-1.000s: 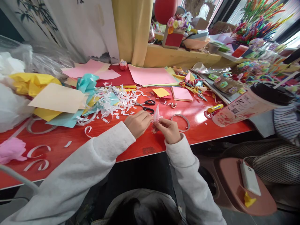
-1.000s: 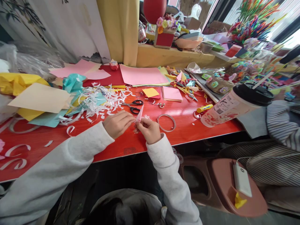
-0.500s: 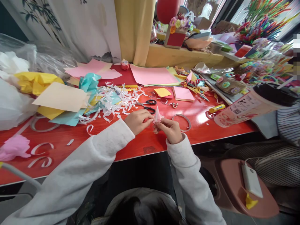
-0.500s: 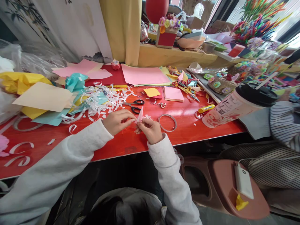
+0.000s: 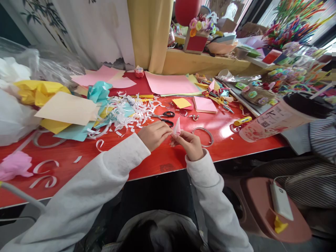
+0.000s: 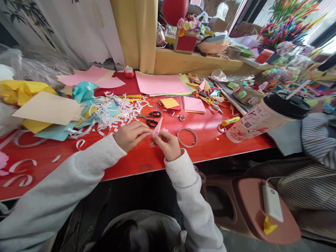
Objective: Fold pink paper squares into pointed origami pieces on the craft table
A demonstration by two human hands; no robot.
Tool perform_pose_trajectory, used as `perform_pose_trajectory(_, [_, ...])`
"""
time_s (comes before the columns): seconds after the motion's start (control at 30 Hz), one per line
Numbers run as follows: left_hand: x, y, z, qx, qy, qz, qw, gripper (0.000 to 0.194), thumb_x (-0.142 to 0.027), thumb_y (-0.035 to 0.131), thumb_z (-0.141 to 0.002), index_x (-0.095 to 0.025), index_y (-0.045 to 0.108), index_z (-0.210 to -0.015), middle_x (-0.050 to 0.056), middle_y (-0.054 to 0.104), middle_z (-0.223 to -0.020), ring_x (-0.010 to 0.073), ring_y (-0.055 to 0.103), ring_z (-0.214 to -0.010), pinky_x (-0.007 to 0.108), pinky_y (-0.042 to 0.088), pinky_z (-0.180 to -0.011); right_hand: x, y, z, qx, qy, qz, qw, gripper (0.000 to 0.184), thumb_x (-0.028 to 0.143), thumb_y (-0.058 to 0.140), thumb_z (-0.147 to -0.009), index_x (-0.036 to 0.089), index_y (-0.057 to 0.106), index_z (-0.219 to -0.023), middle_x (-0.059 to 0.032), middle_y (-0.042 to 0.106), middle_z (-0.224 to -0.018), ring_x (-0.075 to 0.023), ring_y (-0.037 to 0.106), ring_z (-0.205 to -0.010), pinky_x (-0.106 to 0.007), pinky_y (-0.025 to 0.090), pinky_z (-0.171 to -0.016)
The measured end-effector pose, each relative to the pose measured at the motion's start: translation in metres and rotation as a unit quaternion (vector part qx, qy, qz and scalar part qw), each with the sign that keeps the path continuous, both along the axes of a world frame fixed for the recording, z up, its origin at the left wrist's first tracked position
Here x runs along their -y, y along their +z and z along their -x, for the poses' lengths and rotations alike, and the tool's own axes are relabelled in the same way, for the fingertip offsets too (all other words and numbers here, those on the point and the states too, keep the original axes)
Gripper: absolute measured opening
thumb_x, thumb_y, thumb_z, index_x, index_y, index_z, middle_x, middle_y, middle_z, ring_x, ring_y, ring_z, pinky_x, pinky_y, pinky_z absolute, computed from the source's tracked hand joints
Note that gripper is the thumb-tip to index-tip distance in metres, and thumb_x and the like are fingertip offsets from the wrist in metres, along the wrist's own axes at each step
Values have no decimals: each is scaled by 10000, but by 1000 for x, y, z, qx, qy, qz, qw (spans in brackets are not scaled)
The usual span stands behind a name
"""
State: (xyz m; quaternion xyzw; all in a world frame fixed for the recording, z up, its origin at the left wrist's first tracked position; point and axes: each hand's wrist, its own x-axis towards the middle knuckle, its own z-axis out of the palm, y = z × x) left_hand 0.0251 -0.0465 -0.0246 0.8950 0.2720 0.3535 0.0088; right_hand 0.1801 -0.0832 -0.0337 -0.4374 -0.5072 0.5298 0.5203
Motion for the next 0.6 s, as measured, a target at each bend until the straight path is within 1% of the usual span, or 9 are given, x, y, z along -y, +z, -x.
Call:
perform_pose_trajectory(0.23, [1,-1,-1,-13,5,-30,999,187,-194,423,-816,-117,592,-842,58,617,-817,121,554,-792,239,469,-711,-1,-2,-1,7,-5,-18,1000,182,317,630,-646,139,590,-642,-1,586,-543,-103,565,-495,-252,498,-529])
perform_pose_trajectory(0.5, [7,3,-3,-42,25,-83,995,201,-186,403,-820,-110,589,-803,61,609,-778,129,556,-769,231,473,-670,-1,0,-1,14,-13,-11,1000,177,300,618,-660,130,588,-624,-8,592,-529,-97,560,-473,-242,492,-521])
perform_pose_trajectory(0.6, [8,3,-3,-45,23,-86,995,200,-185,404,-818,-112,590,-805,59,608,-780,131,556,-773,231,472,-668,0,-1,-1,24,-12,-20,999,172,293,611,-667,133,579,-611,-8,590,-530,-98,560,-472,-241,489,-516])
